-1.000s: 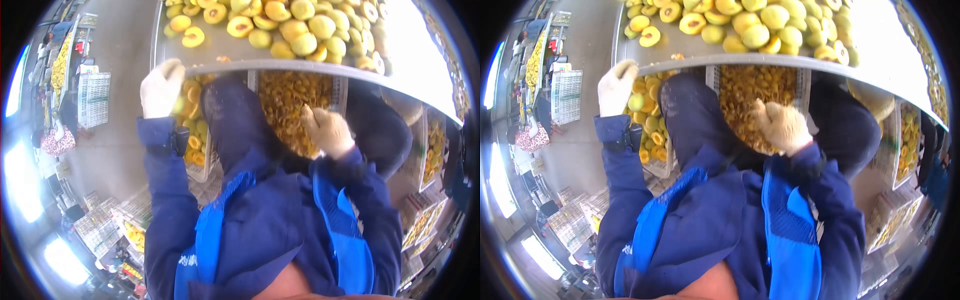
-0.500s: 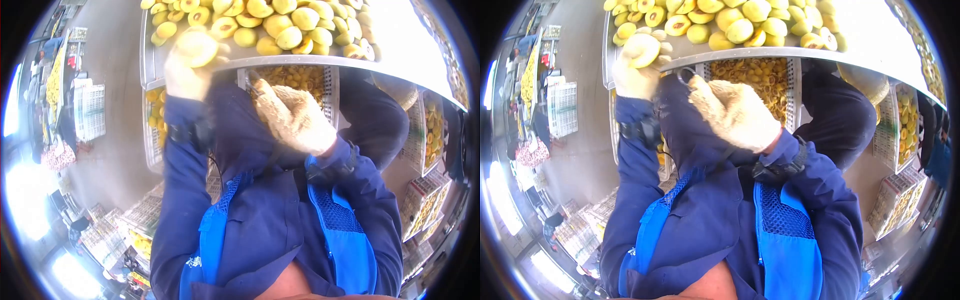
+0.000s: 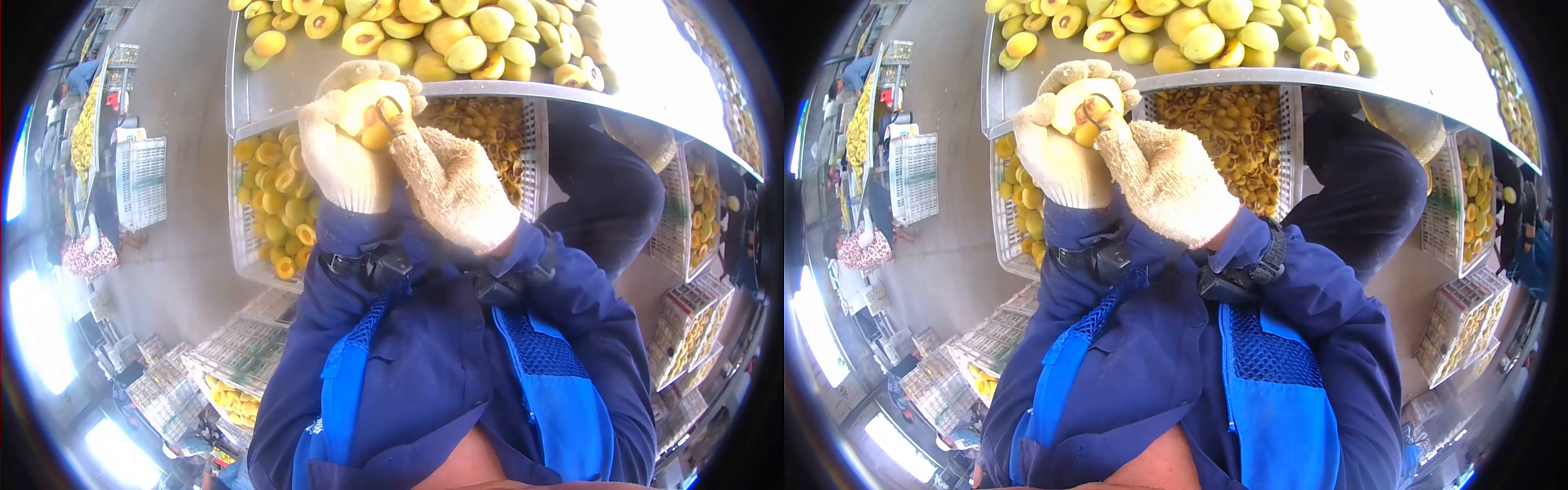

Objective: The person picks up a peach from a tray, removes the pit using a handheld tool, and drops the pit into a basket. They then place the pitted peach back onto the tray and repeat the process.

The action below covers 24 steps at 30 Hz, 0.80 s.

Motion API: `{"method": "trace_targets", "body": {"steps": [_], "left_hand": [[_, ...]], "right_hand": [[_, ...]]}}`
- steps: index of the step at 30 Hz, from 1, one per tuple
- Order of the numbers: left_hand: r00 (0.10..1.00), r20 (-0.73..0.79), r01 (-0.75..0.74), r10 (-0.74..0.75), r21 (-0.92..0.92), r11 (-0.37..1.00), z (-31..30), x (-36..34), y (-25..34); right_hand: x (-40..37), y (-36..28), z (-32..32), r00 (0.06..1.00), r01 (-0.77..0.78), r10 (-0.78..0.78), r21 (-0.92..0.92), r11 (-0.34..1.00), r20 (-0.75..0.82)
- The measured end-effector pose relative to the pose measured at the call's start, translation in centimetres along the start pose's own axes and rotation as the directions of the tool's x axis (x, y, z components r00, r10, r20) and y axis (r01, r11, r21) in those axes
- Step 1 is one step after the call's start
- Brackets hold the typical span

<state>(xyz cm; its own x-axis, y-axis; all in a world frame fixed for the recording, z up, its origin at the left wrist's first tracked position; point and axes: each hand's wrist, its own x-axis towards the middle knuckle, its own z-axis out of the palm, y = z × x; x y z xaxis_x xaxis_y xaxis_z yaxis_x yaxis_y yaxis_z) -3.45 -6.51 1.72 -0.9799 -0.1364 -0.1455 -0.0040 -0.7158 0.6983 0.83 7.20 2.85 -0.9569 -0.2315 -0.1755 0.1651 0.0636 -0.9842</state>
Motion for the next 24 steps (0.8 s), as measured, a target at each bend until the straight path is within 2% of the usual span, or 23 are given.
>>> {"method": "trace_targets", "body": {"steps": [4,6,7,8,10,11,13,14,16,17,18,21,22,24], "left_hand": [[0.996,-0.042,-0.070,0.077,0.145,0.987,0.4,-0.7,-0.1],[0.998,-0.013,-0.058,0.061,0.124,0.991,0.6,-0.9,0.1],[0.999,0.003,-0.052,0.052,0.113,0.992,0.6,-0.9,0.2],[0.999,0.049,-0.017,0.013,0.076,0.997,0.1,-0.7,0.1],[0.987,0.145,0.068,-0.068,0.009,0.998,-1.5,-0.2,-0.1],[0.986,0.142,0.079,-0.084,0.044,0.996,-1.6,-0.1,0.0],[0.984,0.140,0.098,-0.113,0.110,0.989,-1.5,0.2,0.0],[0.995,0.059,0.069,-0.085,0.234,0.970,-0.9,0.1,0.1],[0.995,0.076,-0.101,0.070,0.583,0.806,0.2,-0.3,0.2],[0.985,0.102,-0.171,0.141,0.729,0.663,0.4,-0.6,0.3],[0.943,0.242,-0.331,0.228,0.741,0.584,0.2,-0.4,0.3],[0.962,0.252,-0.251,0.106,0.659,0.709,0.9,-0.5,0.6],[0.996,0.068,0.022,-0.063,0.486,0.874,0.7,-0.5,0.0],[0.970,0.131,0.184,-0.204,0.150,0.971,-0.4,0.2,-0.8]], "right_hand": [[0.4,1.3,-0.1,0.970,0.244,-0.241,-0.060,0.968,0.039],[0.5,0.1,-0.7,0.984,0.072,-0.073,0.015,0.997,0.160],[0.6,-1.7,-1.7,0.956,-0.146,0.123,0.068,0.987,0.265],[0.7,-2.7,-2.5,0.877,-0.358,0.300,0.095,0.929,0.374],[1.5,-1.6,-4.5,0.809,-0.371,0.249,0.134,0.919,0.533],[2.0,-1.0,-5.2,0.766,-0.383,0.220,0.153,0.911,0.605],[2.5,-0.2,-5.6,0.793,-0.312,0.224,0.062,0.948,0.567],[2.5,0.0,-5.8,0.803,-0.275,0.209,0.036,0.961,0.558],[2.8,0.2,-5.8,0.783,-0.323,0.250,0.028,0.946,0.569],[2.9,0.3,-5.9,0.772,-0.346,0.271,0.023,0.938,0.575],[3.0,0.1,-5.8,0.763,-0.364,0.281,0.028,0.931,0.583],[3.0,-0.5,-6.1,0.734,-0.429,0.324,0.038,0.903,0.597],[2.8,-0.6,-6.0,0.718,-0.454,0.340,0.039,0.890,0.607],[2.5,-0.1,-5.8,0.698,-0.486,0.309,0.110,0.867,0.646]]}}
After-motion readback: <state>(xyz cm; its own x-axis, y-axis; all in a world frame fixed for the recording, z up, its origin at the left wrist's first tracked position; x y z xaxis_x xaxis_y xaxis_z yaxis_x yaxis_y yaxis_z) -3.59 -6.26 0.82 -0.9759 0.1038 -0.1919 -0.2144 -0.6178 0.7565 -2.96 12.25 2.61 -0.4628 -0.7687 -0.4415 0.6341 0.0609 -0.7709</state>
